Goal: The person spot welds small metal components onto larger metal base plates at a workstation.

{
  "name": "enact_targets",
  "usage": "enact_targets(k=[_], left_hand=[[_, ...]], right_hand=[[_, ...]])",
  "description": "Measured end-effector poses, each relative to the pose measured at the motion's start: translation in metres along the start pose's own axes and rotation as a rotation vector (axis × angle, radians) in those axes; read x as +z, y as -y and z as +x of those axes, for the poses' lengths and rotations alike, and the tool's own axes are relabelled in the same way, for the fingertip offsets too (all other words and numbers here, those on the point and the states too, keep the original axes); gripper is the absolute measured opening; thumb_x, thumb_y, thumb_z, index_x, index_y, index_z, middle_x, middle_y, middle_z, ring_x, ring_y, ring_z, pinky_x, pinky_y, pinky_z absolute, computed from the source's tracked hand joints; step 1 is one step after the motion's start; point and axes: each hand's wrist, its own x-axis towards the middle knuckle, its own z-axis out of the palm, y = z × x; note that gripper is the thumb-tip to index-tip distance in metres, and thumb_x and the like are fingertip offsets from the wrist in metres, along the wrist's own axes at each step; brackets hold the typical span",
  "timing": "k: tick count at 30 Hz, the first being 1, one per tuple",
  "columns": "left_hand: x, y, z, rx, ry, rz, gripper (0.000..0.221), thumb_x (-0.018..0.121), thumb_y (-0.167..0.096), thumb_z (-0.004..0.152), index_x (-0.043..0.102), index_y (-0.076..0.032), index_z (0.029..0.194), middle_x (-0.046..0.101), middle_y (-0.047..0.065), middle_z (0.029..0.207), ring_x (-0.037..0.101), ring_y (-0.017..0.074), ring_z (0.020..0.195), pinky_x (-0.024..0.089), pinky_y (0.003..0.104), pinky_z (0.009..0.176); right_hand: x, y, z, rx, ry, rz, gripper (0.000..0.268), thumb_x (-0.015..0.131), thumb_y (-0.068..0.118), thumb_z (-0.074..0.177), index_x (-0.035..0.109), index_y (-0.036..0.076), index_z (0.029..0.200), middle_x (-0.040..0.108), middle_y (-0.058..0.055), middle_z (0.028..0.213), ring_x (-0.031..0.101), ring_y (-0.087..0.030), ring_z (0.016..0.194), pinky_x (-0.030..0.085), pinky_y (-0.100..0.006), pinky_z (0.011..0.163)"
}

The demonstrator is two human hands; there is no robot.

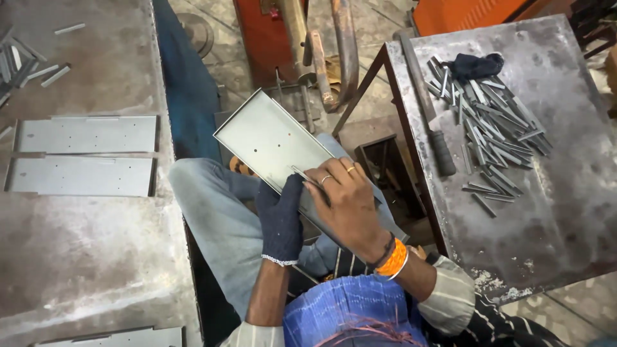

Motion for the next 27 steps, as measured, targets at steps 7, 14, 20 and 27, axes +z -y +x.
enact_targets(k=[7, 14, 20, 27], left_hand=[[0.002, -0.017, -0.004, -0.064, -0.069, 0.073, 0.033, 0.071, -0.019, 0.091, 0.068, 0.005, 0.114, 0.076, 0.011, 0.102, 0.070, 0.0174, 0.088, 0.057, 0.033, 0.077], [0.002, -0.037, 0.004, -0.113, 0.005, 0.000, 0.035, 0.075, -0.017, 0.087, 0.069, 0.005, 0.113, 0.077, 0.012, 0.099, 0.071, 0.0179, 0.083, 0.059, 0.032, 0.073], [0.017, -0.061, 0.007, 0.014, 0.085, 0.172, 0.038, 0.079, -0.014, 0.082, 0.067, 0.004, 0.114, 0.077, 0.013, 0.097, 0.074, 0.0183, 0.080, 0.063, 0.032, 0.070], [0.035, -0.068, 0.015, 0.015, 0.142, 0.123, 0.043, 0.078, -0.014, 0.084, 0.066, 0.005, 0.120, 0.076, 0.014, 0.101, 0.074, 0.0185, 0.081, 0.062, 0.032, 0.069]], right_hand=[[-0.010, -0.015, 0.004, 0.100, -0.033, -0.048, 0.020, 0.074, 0.013, 0.090, 0.068, 0.007, 0.108, 0.063, -0.012, 0.102, 0.065, -0.031, 0.090, 0.053, -0.041, 0.077], [-0.019, -0.038, 0.012, 0.171, 0.055, -0.058, 0.026, 0.074, 0.020, 0.091, 0.071, 0.006, 0.112, 0.069, -0.011, 0.071, 0.068, -0.031, 0.061, 0.051, -0.043, 0.058], [-0.036, -0.030, 0.021, 0.047, -0.005, -0.088, 0.030, 0.071, 0.015, 0.095, 0.071, 0.000, 0.120, 0.065, -0.016, 0.066, 0.066, -0.032, 0.057, 0.050, -0.043, 0.055], [-0.044, -0.044, 0.019, 0.142, -0.011, -0.114, 0.024, 0.073, 0.017, 0.096, 0.066, 0.001, 0.080, 0.063, -0.019, 0.064, 0.064, -0.036, 0.057, 0.048, -0.046, 0.056]])
